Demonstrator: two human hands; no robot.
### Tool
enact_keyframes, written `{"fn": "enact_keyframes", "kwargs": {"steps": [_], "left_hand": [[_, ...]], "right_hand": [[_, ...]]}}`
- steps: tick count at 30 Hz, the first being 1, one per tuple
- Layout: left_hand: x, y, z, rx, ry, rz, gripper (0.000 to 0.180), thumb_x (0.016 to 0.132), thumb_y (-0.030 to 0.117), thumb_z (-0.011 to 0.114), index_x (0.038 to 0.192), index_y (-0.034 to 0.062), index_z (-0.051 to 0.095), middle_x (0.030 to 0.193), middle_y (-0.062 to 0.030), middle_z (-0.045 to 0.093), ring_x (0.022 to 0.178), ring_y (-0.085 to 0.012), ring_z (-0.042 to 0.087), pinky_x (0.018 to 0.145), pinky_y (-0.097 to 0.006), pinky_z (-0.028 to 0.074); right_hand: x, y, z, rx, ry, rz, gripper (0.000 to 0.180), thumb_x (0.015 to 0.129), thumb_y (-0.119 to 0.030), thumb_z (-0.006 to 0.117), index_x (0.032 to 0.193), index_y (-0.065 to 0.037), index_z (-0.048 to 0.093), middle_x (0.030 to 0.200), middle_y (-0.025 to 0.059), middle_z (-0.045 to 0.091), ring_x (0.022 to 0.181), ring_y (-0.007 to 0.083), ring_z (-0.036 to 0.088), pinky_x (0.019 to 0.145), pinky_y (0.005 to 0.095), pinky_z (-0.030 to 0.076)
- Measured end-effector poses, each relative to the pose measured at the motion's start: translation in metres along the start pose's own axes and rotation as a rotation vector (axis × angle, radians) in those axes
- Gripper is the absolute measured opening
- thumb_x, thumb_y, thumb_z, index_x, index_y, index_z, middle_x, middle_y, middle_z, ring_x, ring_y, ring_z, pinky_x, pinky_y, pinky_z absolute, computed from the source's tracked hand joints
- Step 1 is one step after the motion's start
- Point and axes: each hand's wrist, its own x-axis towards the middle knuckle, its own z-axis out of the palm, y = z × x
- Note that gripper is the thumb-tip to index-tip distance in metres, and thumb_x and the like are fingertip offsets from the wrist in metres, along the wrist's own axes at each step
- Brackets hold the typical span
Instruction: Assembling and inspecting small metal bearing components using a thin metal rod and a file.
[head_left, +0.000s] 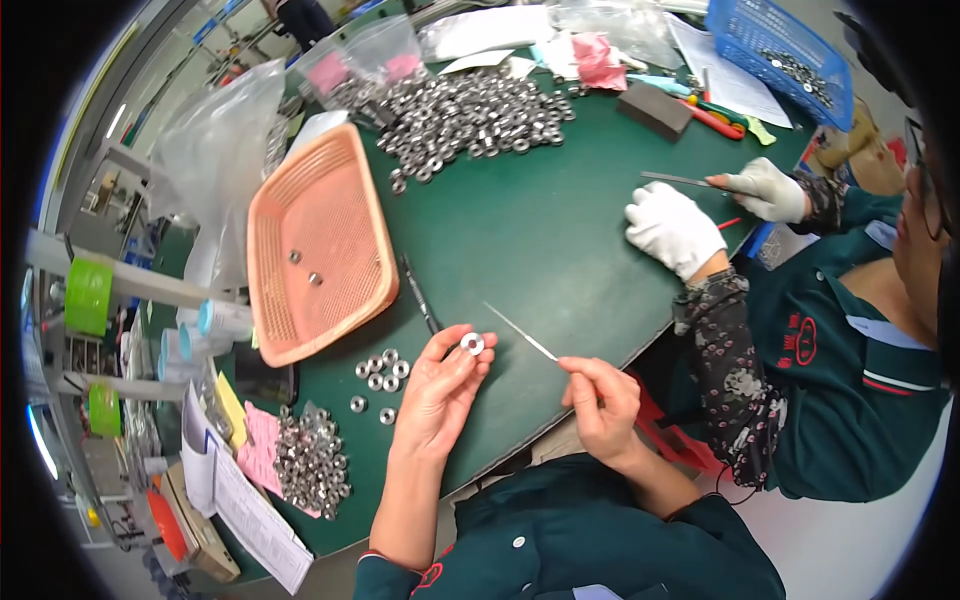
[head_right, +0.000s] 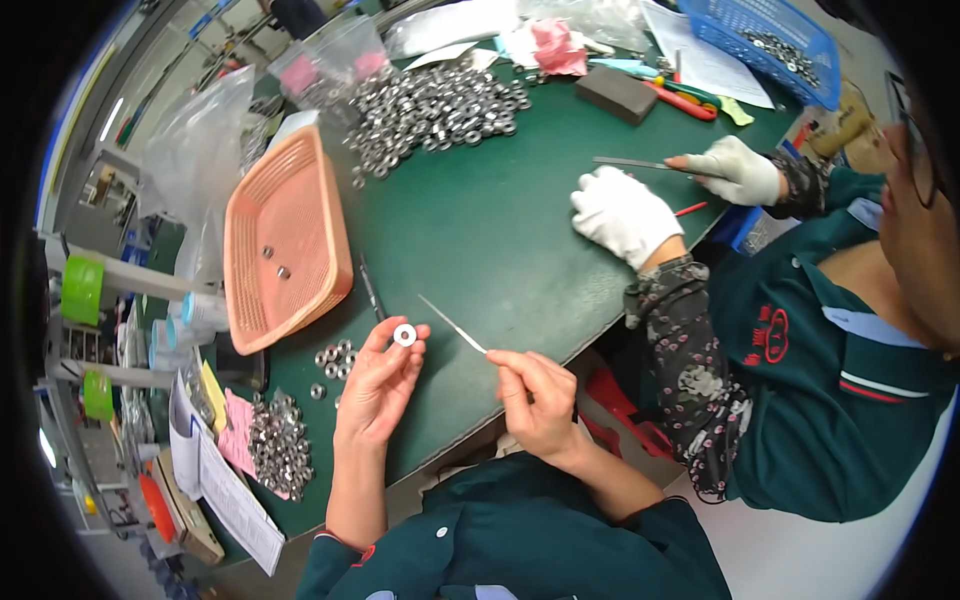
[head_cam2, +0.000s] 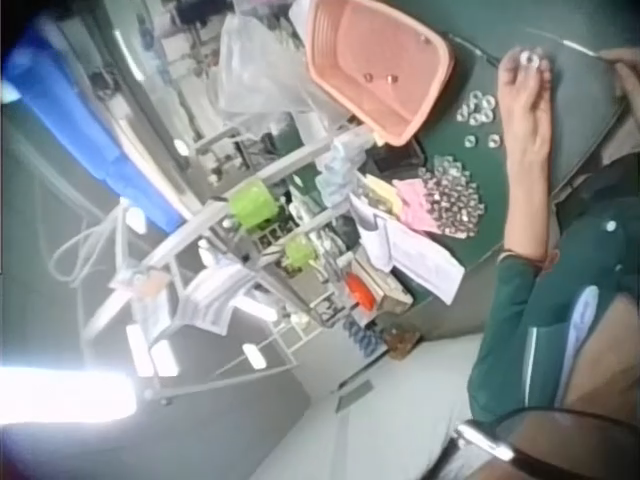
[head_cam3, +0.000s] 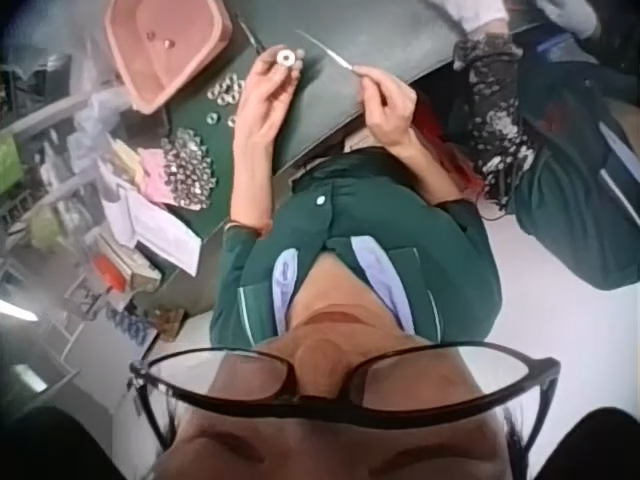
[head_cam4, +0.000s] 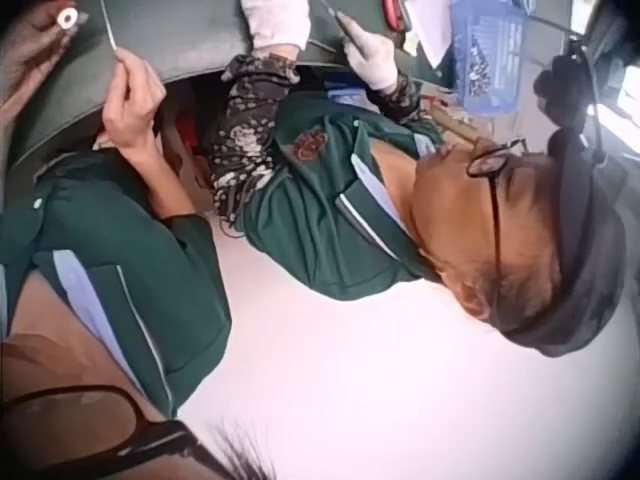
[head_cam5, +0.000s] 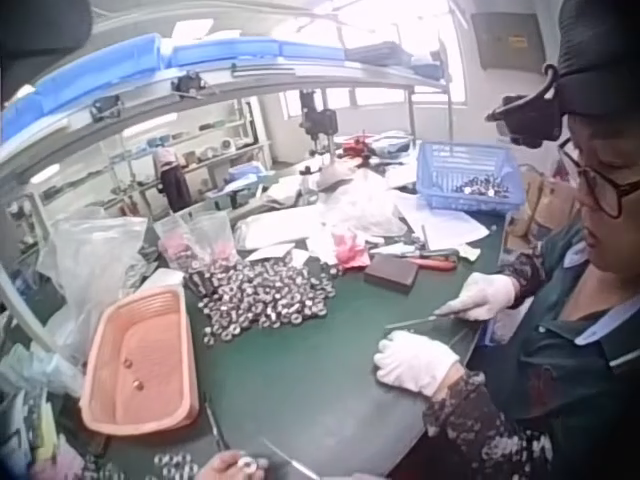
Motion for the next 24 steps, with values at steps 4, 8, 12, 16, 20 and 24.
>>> {"fn": "enact_keyframes", "kwargs": {"steps": [4, 8, 12, 16, 20, 24], "left_hand": [[-0.0014, 0.0002, -0.0045, 0.035, 0.045, 0.002, 0.032, 0.082, 0.001, 0.059, 0.112, -0.0023, 0.049, 0.108, -0.019, 0.057, 0.092, -0.0182, 0.06, 0.084, -0.027, 0.048], [-0.0018, -0.001, -0.0017, 0.035, 0.07, -0.003, 0.033, 0.081, 0.0, 0.058, 0.113, -0.0021, 0.048, 0.107, -0.0201, 0.056, 0.09, -0.0183, 0.06, 0.081, -0.025, 0.05], [-0.0038, -0.0027, -0.0014, 0.103, 0.077, 0.036, 0.033, 0.081, 0.0, 0.059, 0.112, -0.0021, 0.048, 0.106, -0.0196, 0.057, 0.09, -0.018, 0.06, 0.082, -0.025, 0.049], [-0.0049, -0.0035, -0.0032, 0.182, 0.062, 0.09, 0.03, 0.082, -0.001, 0.057, 0.112, 0.0003, 0.05, 0.106, -0.0172, 0.058, 0.091, -0.0171, 0.06, 0.084, -0.026, 0.047], [-0.0055, -0.0041, -0.0046, 0.205, 0.067, 0.114, 0.031, 0.082, -0.001, 0.058, 0.112, 0.0003, 0.051, 0.107, -0.0162, 0.058, 0.091, -0.0172, 0.06, 0.084, -0.027, 0.048], [-0.0063, -0.0057, -0.0057, 0.181, 0.073, 0.14, 0.032, 0.081, -0.002, 0.058, 0.113, 0.0, 0.05, 0.107, -0.015, 0.058, 0.091, -0.0173, 0.059, 0.084, -0.028, 0.047]], "right_hand": [[0.0005, 0.0015, 0.0043, 0.007, -0.029, -0.002, 0.014, 0.08, 0.006, 0.052, 0.091, 0.002, 0.061, 0.055, 0.0052, 0.051, 0.047, 0.0135, 0.051, 0.043, 0.0242, 0.037], [0.0005, 0.0033, 0.0028, -0.02, -0.044, -0.035, 0.015, 0.08, 0.006, 0.052, 0.092, 0.003, 0.06, 0.054, 0.0049, 0.051, 0.046, 0.0134, 0.051, 0.043, 0.0242, 0.037], [-0.0009, 0.0043, 0.0031, -0.036, -0.047, -0.054, 0.015, 0.08, 0.007, 0.052, 0.092, 0.003, 0.06, 0.054, 0.0047, 0.051, 0.046, 0.0132, 0.05, 0.042, 0.024, 0.037], [-0.0018, 0.004, 0.0035, -0.03, -0.052, -0.053, 0.015, 0.08, 0.007, 0.052, 0.093, 0.003, 0.06, 0.054, 0.0049, 0.051, 0.046, 0.0131, 0.05, 0.042, 0.0237, 0.037], [-0.0035, 0.0038, 0.0041, -0.022, -0.042, -0.033, 0.015, 0.081, 0.006, 0.052, 0.094, 0.003, 0.059, 0.056, 0.0055, 0.052, 0.046, 0.0127, 0.05, 0.042, 0.0234, 0.036], [-0.0026, 0.0038, 0.003, -0.015, -0.041, -0.03, 0.015, 0.081, 0.006, 0.051, 0.094, 0.003, 0.059, 0.057, 0.0057, 0.053, 0.046, 0.0123, 0.05, 0.042, 0.0233, 0.036]]}}
